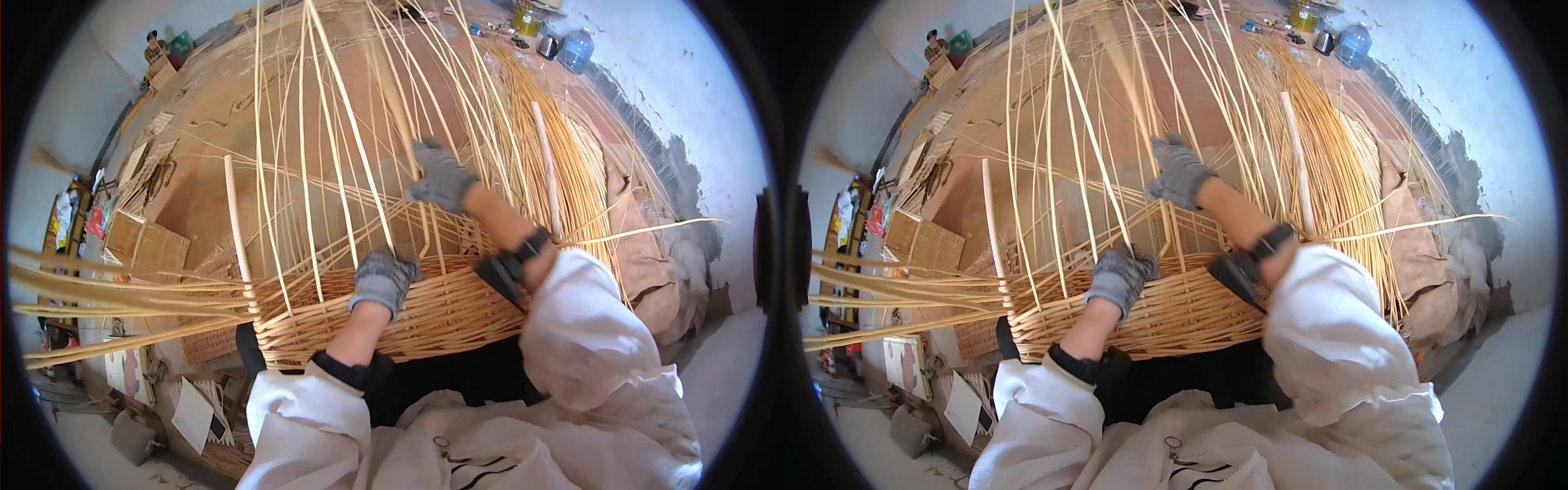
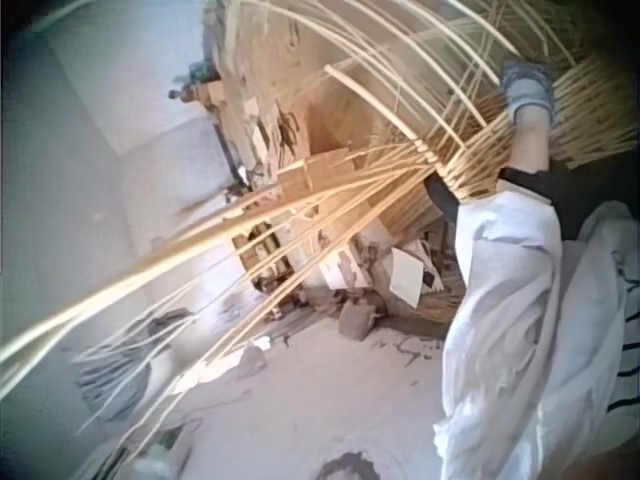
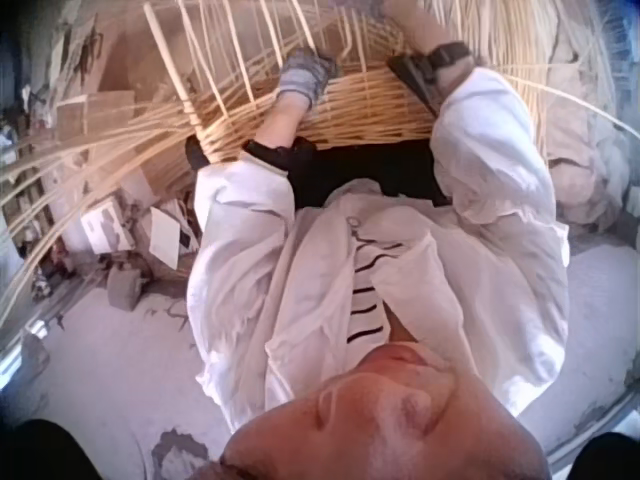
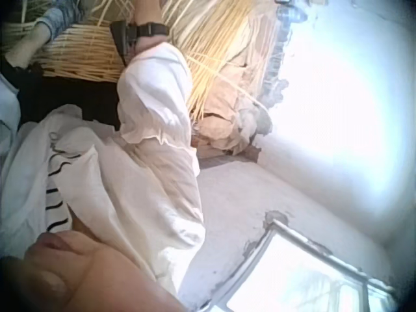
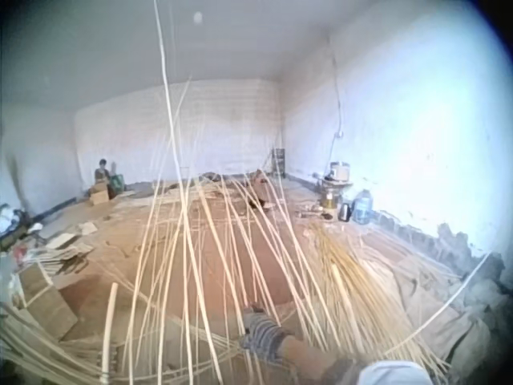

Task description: Weave a basket using bamboo or wooden strips, including measuring with a tape measure.

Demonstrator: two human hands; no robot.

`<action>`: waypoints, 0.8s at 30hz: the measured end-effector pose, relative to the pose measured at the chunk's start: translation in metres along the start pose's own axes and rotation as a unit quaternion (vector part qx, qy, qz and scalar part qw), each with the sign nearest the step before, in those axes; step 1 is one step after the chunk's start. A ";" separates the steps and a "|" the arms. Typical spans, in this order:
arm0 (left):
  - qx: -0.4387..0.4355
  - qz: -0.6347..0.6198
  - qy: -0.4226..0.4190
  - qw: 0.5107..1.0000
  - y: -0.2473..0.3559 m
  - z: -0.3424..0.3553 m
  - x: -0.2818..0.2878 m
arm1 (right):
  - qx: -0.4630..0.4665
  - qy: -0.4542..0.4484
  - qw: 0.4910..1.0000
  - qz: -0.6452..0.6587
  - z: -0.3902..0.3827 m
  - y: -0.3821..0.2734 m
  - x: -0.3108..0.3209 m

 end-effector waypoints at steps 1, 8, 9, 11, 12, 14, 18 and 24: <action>-0.001 0.002 0.001 1.000 -0.007 0.016 -0.007 | -0.105 0.017 0.994 -0.012 0.004 0.026 -0.028; -0.013 -0.033 -0.134 0.990 -0.030 0.020 -0.020 | -0.379 0.287 0.632 0.611 -0.132 -0.015 0.079; -0.016 -0.023 -0.136 0.990 -0.018 0.020 -0.024 | -0.379 0.297 0.628 0.612 -0.132 -0.011 0.081; -0.010 0.215 0.032 0.976 0.001 0.016 -0.010 | -0.401 0.266 0.699 0.529 -0.124 -0.012 0.088; 0.003 0.161 0.013 0.987 0.018 0.000 -0.004 | -0.405 0.285 0.696 0.520 -0.132 -0.006 0.095; -0.050 0.214 -0.022 0.975 0.019 0.013 -0.001 | -0.382 0.269 0.649 0.600 -0.138 -0.002 0.089; -0.110 0.302 0.168 0.932 0.044 0.015 0.016 | -0.372 0.251 0.503 0.738 -0.138 0.022 0.076; -0.291 0.313 0.086 0.900 0.136 0.028 -0.036 | -0.391 0.327 0.555 0.657 -0.164 0.048 0.069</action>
Point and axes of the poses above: each hand's wrist, its own z-axis towards the middle knuckle, its own x-axis out of the back of the hand, y = z × x, the point moved 7 cm from there along z, towards the middle knuckle, and after that the axes turned 2 degrees about z, right-handed, at the moved point
